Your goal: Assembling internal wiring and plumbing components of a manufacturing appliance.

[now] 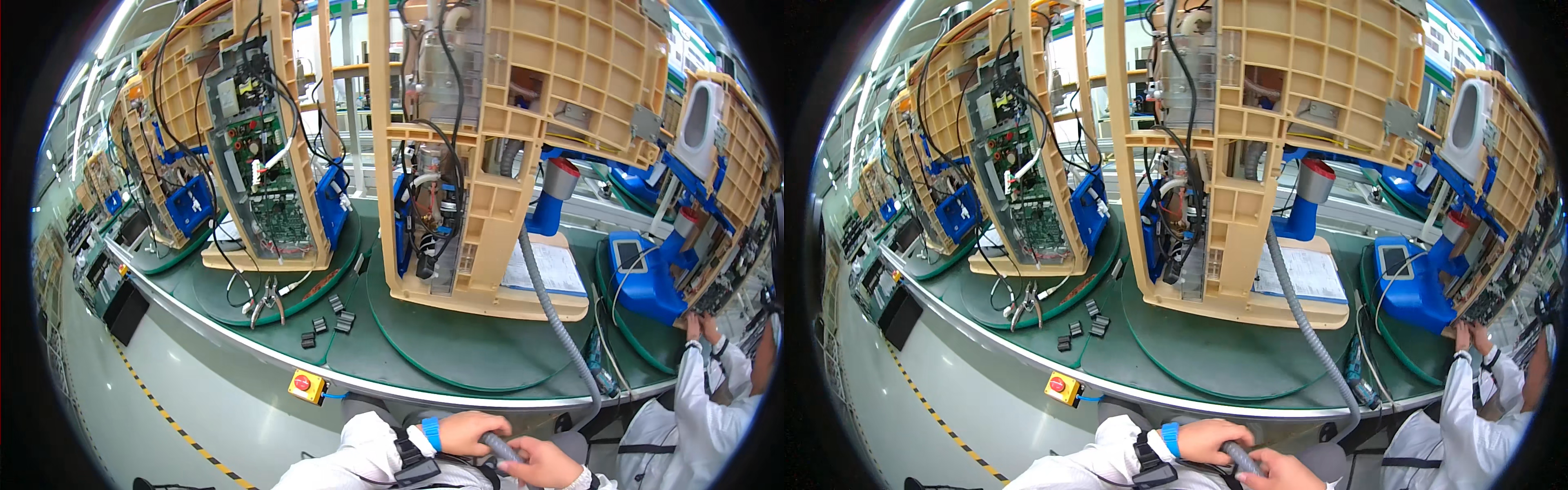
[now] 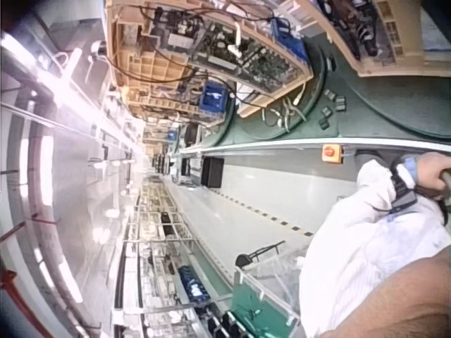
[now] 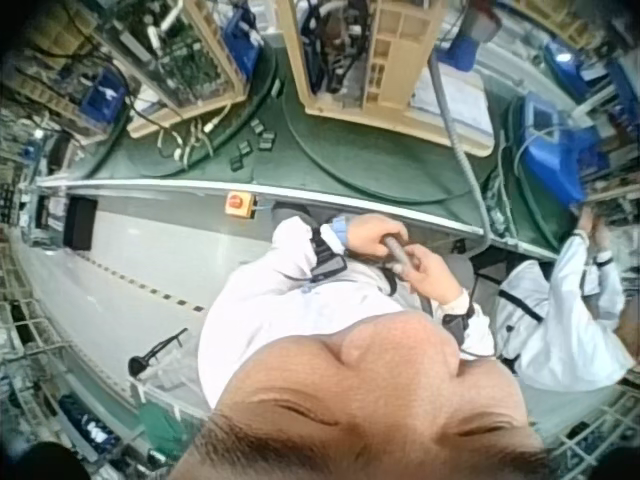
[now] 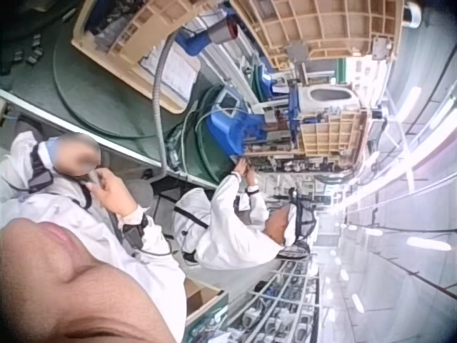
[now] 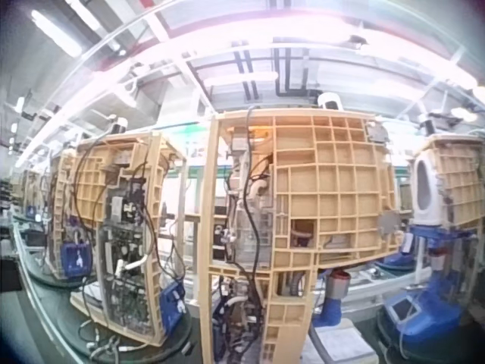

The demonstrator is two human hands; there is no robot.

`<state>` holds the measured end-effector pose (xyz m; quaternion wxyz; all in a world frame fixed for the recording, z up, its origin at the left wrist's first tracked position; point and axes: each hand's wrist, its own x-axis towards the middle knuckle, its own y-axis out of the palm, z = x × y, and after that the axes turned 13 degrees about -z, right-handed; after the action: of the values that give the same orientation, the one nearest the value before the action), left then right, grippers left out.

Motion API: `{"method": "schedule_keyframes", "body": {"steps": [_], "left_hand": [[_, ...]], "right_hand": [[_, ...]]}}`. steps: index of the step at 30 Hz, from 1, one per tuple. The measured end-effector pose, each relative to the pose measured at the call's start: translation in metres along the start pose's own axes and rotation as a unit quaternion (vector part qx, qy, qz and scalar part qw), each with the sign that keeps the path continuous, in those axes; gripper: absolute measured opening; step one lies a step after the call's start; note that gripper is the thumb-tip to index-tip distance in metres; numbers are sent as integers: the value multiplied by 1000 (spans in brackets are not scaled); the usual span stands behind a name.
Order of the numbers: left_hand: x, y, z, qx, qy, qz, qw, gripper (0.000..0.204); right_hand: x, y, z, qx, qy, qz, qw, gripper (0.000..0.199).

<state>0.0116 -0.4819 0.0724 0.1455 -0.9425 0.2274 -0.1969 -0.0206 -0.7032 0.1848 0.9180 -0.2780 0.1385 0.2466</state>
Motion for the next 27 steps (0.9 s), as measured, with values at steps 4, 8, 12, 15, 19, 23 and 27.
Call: {"method": "schedule_keyframes", "body": {"steps": [4, 8, 12, 15, 19, 23, 27], "left_hand": [[-45, 22, 107, 67, -50, -73, 994, 27], [-114, 31, 195, 134, -233, -94, 959, 24], [-107, 2, 151, 14, -416, -212, 884, 46], [-100, -10, 132, -45, -336, -224, 914, 39], [-77, -24, 80, 19, -256, -97, 962, 21], [-49, 7, 47, 65, -29, -13, 997, 23], [-28, 30, 31, 123, 63, -33, 990, 22]], "right_hand": [[-39, -32, 5, 172, 29, -4, 985, 38], [-84, -72, -11, 327, -125, -93, 932, 55], [-93, -84, -39, 353, -275, -156, 881, 56], [-124, -106, -116, 215, -97, -21, 971, 57], [-105, -67, -125, 330, 55, 105, 937, 57], [-30, -9, -81, 247, 14, 73, 966, 45], [6, 36, -48, 182, 120, 99, 971, 45]]}}
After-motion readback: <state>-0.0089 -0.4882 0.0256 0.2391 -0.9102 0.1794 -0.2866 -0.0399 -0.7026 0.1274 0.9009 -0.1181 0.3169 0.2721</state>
